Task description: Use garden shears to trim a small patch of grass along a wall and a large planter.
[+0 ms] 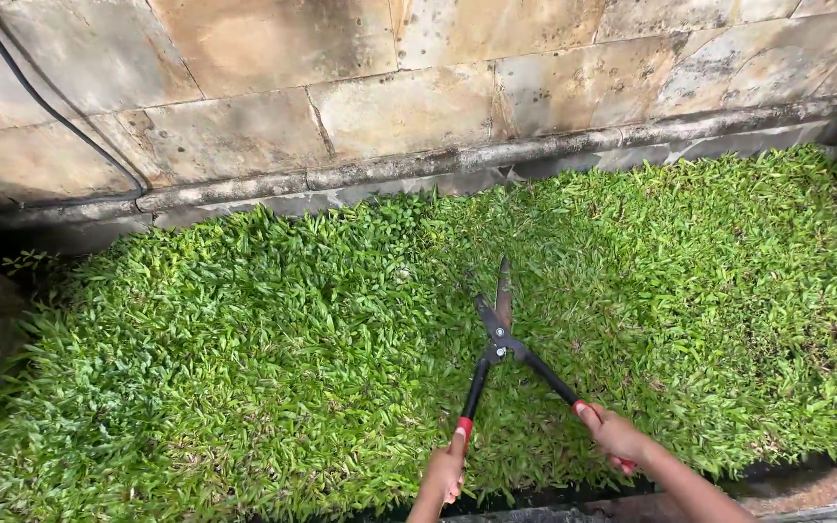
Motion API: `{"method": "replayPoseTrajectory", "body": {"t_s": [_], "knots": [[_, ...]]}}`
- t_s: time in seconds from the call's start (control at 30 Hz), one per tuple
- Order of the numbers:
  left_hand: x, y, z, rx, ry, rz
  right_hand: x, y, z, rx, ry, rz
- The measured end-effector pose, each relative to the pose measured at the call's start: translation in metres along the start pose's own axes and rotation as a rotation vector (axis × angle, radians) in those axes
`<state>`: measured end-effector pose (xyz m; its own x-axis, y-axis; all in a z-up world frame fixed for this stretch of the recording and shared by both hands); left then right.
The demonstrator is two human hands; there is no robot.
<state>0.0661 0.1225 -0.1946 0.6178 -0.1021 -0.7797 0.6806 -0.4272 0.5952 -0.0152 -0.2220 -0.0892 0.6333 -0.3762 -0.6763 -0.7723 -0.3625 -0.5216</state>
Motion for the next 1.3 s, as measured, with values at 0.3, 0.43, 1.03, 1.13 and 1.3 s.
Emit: {"method": "replayPoseTrajectory", "body": {"t_s": [0.3, 0.43, 1.03, 1.13, 1.3], "knots": [[0.0, -0.006, 0.012, -0.012, 0.076, 0.08, 0.023, 0.03, 0.007, 0.1, -0.039, -0.023], [0.0, -0.014, 0.003, -0.038, 0.085, 0.079, 0.005, 0.038, 0.011, 0.254, -0.118, 0.028], [-0.076, -0.115, -0.014, -0.262, -0.002, -0.113, -0.047, 0.11, 0.082, 0.778, -0.381, 0.187], [-0.096, -0.094, -0.032, -0.247, 0.009, -0.126, -0.048, 0.116, 0.086, 0.88, -0.377, 0.187], [-0.115, -0.045, -0.048, -0.093, -0.039, -0.09, -0.055, 0.105, 0.037, 0.857, -0.38, 0.217]]}}
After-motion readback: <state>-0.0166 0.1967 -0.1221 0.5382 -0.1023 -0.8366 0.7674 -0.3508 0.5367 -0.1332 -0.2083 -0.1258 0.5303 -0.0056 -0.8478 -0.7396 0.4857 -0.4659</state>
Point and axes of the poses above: each hand's wrist, its own x-axis towards the middle knuckle, its own z-axis out of the palm, y = z × x, the point moved 5 cm from there along x, towards the middle knuckle, and after that the axes turned 7 degrees about y, right-handed, at the moved point
